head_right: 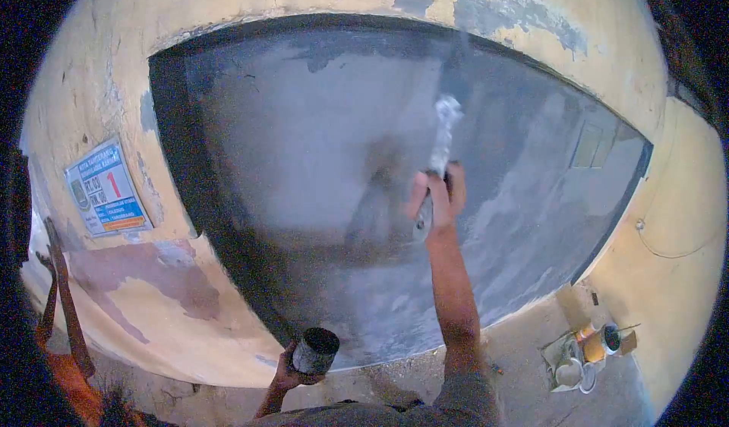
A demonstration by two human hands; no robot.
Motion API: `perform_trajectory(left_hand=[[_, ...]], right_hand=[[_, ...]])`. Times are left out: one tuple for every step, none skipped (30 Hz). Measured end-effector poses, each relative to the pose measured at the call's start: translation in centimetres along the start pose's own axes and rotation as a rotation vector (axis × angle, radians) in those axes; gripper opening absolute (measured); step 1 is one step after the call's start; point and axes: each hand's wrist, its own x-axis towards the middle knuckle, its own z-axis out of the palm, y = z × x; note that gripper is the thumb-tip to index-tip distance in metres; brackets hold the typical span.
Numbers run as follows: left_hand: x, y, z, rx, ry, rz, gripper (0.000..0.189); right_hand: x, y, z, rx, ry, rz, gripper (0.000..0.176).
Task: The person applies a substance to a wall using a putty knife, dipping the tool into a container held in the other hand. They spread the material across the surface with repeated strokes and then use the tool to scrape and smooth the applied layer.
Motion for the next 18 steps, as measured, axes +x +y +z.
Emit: perform_trajectory(left_hand=[[0.2, -2.5, 0.2, -0.109, -0.021, -0.011, 0.099], [0.5, -3.0, 0.1, -0.215, -0.041, -0.022, 0.098], [0.5, -3.5, -0.2, -0.211, -0.044, -0.020, 0.098], [0.5, -2.3, -0.5, -0.191, -0.052, -0.006, 0.096], [0.4, -1.2, -0.9, -0.169, -0.063, 0.008, 0.094], [0.2, -0.1, -1.0, -0.163, -0.070, 0.008, 0.094], [0.1, 0.9, -1.1, -0.184, -0.055, 0.021, 0.093], [0.1, 1.4, -1.4, -0.205, -0.040, 0.032, 0.092], [0.1, 1.4, -1.6, -0.197, -0.046, 0.035, 0.092], [0.0, 1.1, -2.0, -0.138, -0.028, 0.027, 0.091], [-0.4, 0.7, -2.2, -0.079, -0.008, 0.017, 0.090], [-0.5, -0.8, -2.3, -0.074, -0.008, 0.017, 0.090], [-0.3, -1.3, -2.4, -0.169, -0.009, -0.022, 0.091], [-0.2, -1.9, -2.5, -0.264, -0.009, -0.063, 0.091], [-0.6, -2.5, -2.8, -0.261, -0.006, -0.061, 0.091], [-1.0, 0.6, -2.9, -0.179, 0.001, -0.008, 0.092], [-1.2, 2.2, -3.2, -0.096, 0.005, 0.044, 0.094], [-1.3, 1.5, -3.4, -0.092, 0.003, 0.044, 0.094]], right_hand=[[-0.3, -0.4, -0.1, -0.005, 0.002, -0.001, 0.008], [-0.7, -1.0, 0.0, -0.023, 0.058, 0.068, 0.007], [-1.0, -1.5, 0.4, -0.040, 0.113, 0.139, 0.007], [-1.4, -1.9, 1.8, 0.344, 0.178, 0.594, 0.007], [-1.4, -2.6, 3.5, 0.734, 0.240, 1.044, 0.008], [1.5, -4.8, 4.0, 0.879, 0.020, 1.108, 0.012], [4.6, -6.7, 4.5, 1.018, -0.206, 1.160, 0.024], [5.1, -6.4, 6.6, 1.150, -0.450, 1.056, 0.026], [5.0, -7.2, 8.7, 1.012, -0.456, 0.718, 0.023], [4.9, -8.2, 10.4, 0.860, -0.451, 0.387, 0.021], [5.5, -9.1, 10.9, 0.857, -0.443, 0.389, 0.021], [6.2, -10.0, 11.1, 0.642, -0.258, -0.071, 0.024], [6.6, -10.6, 11.0, 0.400, -0.068, -0.515, 0.027], [6.1, -10.6, 10.8, 0.400, -0.064, -0.513, 0.027], [5.0, -10.3, 10.4, 0.450, -0.116, -0.440, 0.026], [4.0, -9.6, 10.1, 0.499, -0.166, -0.369, 0.026], [3.0, -7.9, 9.7, 0.510, -0.270, -0.182, 0.023], [2.3, -6.1, 8.8, 0.516, -0.373, 0.008, 0.020]])
